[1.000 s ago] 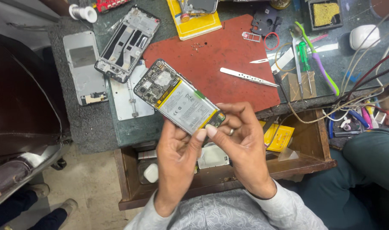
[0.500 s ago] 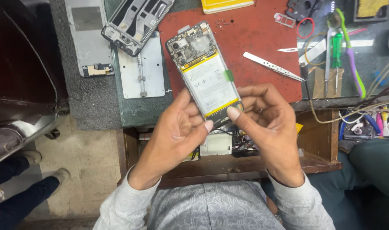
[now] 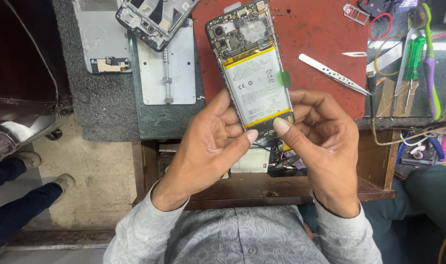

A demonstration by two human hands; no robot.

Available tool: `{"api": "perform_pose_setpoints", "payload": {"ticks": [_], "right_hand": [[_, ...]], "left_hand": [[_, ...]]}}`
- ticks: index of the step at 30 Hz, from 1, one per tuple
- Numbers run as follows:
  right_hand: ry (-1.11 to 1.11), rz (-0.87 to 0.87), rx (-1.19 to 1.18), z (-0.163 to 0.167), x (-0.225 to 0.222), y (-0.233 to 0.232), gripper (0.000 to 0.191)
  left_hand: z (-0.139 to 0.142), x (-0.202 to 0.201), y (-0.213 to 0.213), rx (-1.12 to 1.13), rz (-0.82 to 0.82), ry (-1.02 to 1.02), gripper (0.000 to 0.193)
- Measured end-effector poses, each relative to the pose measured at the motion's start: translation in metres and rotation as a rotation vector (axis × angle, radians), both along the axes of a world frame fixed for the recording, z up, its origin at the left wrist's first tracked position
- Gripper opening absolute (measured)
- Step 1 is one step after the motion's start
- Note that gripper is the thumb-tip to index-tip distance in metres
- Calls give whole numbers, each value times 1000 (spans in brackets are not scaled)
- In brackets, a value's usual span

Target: The person works on a disassembled smartphone at a repair bench, prying and lifting the battery out of the phone body with a metal pry tool and tweezers. They handle the battery, press it back into the frame, reposition the phone, and use tweezers to work on small components near the battery connector.

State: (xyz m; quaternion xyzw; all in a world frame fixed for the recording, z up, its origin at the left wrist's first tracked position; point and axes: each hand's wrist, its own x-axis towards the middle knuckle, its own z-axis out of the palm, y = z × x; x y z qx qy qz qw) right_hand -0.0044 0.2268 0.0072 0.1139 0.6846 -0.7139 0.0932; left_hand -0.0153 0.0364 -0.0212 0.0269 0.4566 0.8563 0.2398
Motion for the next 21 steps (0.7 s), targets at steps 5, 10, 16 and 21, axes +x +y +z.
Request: {"api": "perform_pose_setpoints", "payload": {"ticks": [5, 10, 16, 21], "right_hand": [[-9, 3, -1, -2, -1, 0, 37], [25, 13, 59, -5, 1, 0, 36], [64, 33, 90, -11, -1, 0, 35], [111, 55, 139, -11, -4, 1, 35]], "left_hand": [[-3, -2, -2, -32, -10, 7, 61], [-5, -3, 3, -93, 28, 27, 58], [-1, -5, 9, -258, 42, -64, 50], [3, -6, 12, -218, 92, -13, 48]]}}
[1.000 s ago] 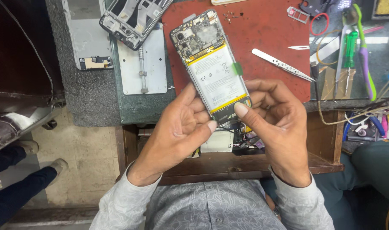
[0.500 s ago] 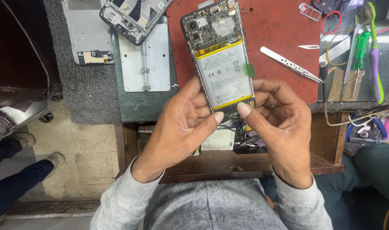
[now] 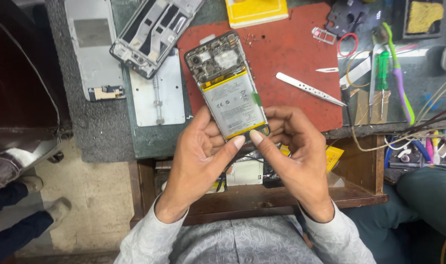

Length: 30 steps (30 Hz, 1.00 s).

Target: The person works on a disassembled smartphone at a repair bench, prying and lifting the battery out of the phone body with a metal pry tool and tweezers. They handle the battery, press it back into the frame, reposition the phone, and use tweezers to work on small components near the battery connector.

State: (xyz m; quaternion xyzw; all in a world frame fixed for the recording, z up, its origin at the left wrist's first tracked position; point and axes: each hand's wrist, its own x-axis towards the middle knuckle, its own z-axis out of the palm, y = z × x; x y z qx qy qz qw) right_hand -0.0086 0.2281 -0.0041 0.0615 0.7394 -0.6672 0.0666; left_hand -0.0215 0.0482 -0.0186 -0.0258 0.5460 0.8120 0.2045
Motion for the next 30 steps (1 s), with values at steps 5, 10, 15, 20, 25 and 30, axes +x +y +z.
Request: {"api": "perform_pose_setpoints", "payload": {"ticks": [5, 10, 15, 20, 25, 30], "right_hand": [[-25, 49, 95, 4, -4, 6, 33], [-4, 115, 295, 12, -5, 11, 29], [26, 113, 430, 17, -11, 11, 20], [113, 86, 516, 15, -23, 15, 12], [170, 83, 512, 6, -31, 20, 8], [249, 91, 537, -1, -33, 18, 6]], "left_hand": [[-3, 2, 2, 7, 16, -23, 46], [-5, 7, 1, -48, -22, -75, 46], [-4, 6, 0, 28, -20, -35, 56], [1, -4, 0, -37, -59, -56, 54], [2, -12, 2, -32, -60, -81, 53], [4, -13, 4, -10, -45, -107, 49]]}}
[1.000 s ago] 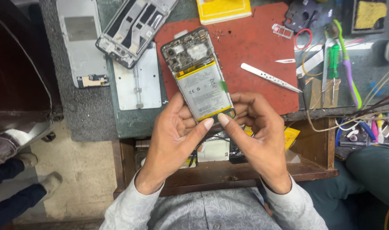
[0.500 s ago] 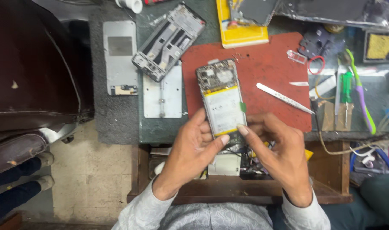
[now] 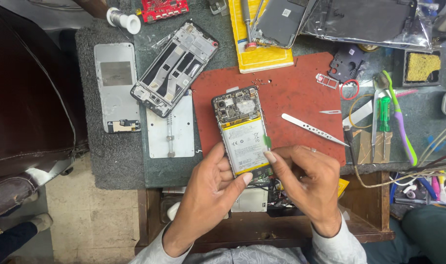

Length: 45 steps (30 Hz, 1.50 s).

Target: The person works on a disassembled smartphone at a repair bench, prying and lifting the battery out of the phone body with a metal pry tool and tweezers. They handle the battery, press it back into the frame, reposition the phone, and use tweezers to work on small components near the battery connector.

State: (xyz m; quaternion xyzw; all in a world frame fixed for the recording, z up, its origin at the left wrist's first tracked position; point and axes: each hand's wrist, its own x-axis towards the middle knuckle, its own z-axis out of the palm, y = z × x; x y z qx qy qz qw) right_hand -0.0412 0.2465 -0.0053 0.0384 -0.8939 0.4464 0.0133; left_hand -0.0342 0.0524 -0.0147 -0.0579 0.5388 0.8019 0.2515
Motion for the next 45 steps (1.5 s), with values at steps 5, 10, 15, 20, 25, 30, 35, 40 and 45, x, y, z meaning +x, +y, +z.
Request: {"api": "perform_pose_setpoints", "payload": {"ticks": [5, 10, 15, 20, 25, 30, 35, 40, 45], "right_hand": [[-55, 35, -47, -1, 1, 6, 15], [-63, 79, -86, -3, 2, 11, 18], [-99, 69, -117, -1, 6, 11, 16], [-91, 66, -183, 1, 13, 11, 13], [-75, 44, -236, 1, 20, 10, 13], [-37, 54, -275, -2, 27, 12, 15], [-48, 26, -328, -6, 28, 12, 18], [-118, -3, -456, -3, 32, 10, 23], [-140, 16, -538, 6, 38, 10, 32]], "left_hand": [[0, -1, 1, 0, 16, 2, 49], [-1, 0, 2, -17, 16, 46, 50], [-5, 5, 4, -27, 32, 17, 56], [-11, 7, 3, 26, 43, 137, 54], [1, 14, 2, 29, 38, 135, 54], [7, 21, 1, 17, 12, 141, 52], [1, 34, -4, -79, -33, 68, 59], [-3, 45, -7, 14, -73, 137, 53], [-6, 49, -6, 19, -102, 100, 56]]}}
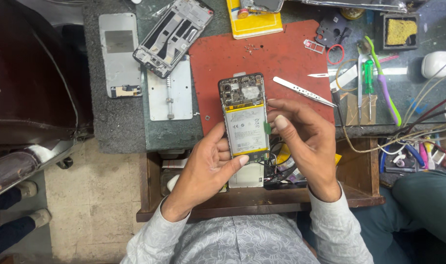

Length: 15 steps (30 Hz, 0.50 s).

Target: The person works on a disassembled smartphone at a repair bench, prying and lifting the battery out of the phone body with a metal pry tool and tweezers. They handle the battery, press it back into the frame, reposition the phone, and use tweezers to work on small components near the battery connector.

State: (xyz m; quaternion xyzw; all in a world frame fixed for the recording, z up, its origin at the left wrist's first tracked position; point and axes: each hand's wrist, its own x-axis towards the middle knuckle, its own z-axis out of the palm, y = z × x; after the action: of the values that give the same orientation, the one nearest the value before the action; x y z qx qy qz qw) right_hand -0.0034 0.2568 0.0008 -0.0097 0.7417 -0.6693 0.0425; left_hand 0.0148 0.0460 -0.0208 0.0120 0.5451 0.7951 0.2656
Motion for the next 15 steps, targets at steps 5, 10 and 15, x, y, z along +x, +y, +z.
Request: {"api": "perform_pose_setpoints", "payload": {"ticks": [5, 10, 15], "right_hand": [[-31, -67, -36, 6, 0, -4, 33], [33, -239, 95, 10, 5, 1, 27], [14, -239, 325, 21, 13, 4, 23]], "left_hand": [[1, 1, 1, -29, -10, -19, 58], [0, 2, 4, 16, 38, -53, 58], [0, 1, 7, 43, 122, -67, 64]]}}
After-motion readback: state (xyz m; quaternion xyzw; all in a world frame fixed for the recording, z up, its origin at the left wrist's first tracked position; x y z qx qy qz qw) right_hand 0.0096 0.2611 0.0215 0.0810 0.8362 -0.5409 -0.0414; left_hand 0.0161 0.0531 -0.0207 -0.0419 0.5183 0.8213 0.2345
